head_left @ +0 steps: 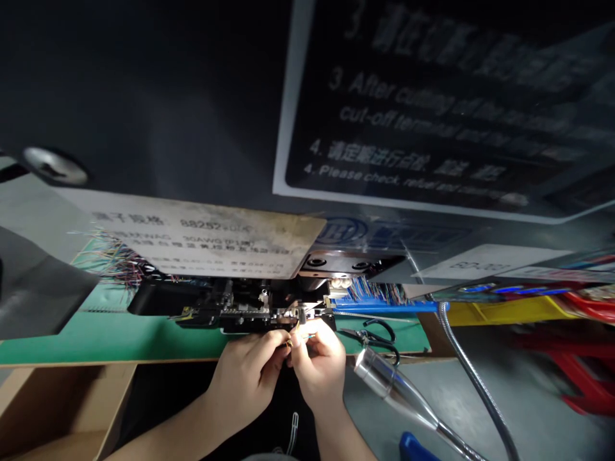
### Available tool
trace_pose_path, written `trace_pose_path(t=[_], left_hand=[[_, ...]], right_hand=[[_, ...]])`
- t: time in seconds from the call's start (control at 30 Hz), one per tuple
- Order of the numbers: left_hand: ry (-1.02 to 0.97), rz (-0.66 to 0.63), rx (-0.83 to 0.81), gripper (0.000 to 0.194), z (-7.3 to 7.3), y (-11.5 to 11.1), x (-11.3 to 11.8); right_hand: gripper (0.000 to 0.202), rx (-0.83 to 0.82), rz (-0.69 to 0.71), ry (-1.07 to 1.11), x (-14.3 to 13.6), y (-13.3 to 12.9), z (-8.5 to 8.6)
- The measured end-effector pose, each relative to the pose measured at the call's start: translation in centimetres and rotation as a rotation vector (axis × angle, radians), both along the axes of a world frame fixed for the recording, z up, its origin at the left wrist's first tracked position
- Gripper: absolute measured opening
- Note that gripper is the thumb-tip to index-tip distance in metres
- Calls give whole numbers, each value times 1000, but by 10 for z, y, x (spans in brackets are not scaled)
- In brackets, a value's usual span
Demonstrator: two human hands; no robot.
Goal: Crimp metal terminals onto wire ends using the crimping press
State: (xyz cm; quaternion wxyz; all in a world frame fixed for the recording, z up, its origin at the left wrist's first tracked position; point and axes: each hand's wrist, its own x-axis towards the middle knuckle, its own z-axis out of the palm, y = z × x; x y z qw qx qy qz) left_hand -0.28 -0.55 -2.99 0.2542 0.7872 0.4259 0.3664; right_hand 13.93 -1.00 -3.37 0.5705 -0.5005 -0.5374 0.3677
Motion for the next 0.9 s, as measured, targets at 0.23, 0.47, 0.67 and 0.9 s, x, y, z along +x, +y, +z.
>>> trace_pose_path(t=[0.23, 0.47, 0.67, 0.9], left_hand=[[-2, 9, 11, 21, -4, 1, 1], [-14, 26, 17, 22, -3, 1, 1], [36, 73, 20, 20, -1, 1, 1], [37, 79, 20, 16, -2, 2, 1]], right_hand=[[10, 81, -105, -109, -2, 1, 1], [14, 132, -93, -160, -1, 4, 6], [14, 138, -92, -131, -3, 5, 4], [7, 86, -79, -79, -2, 1, 1]])
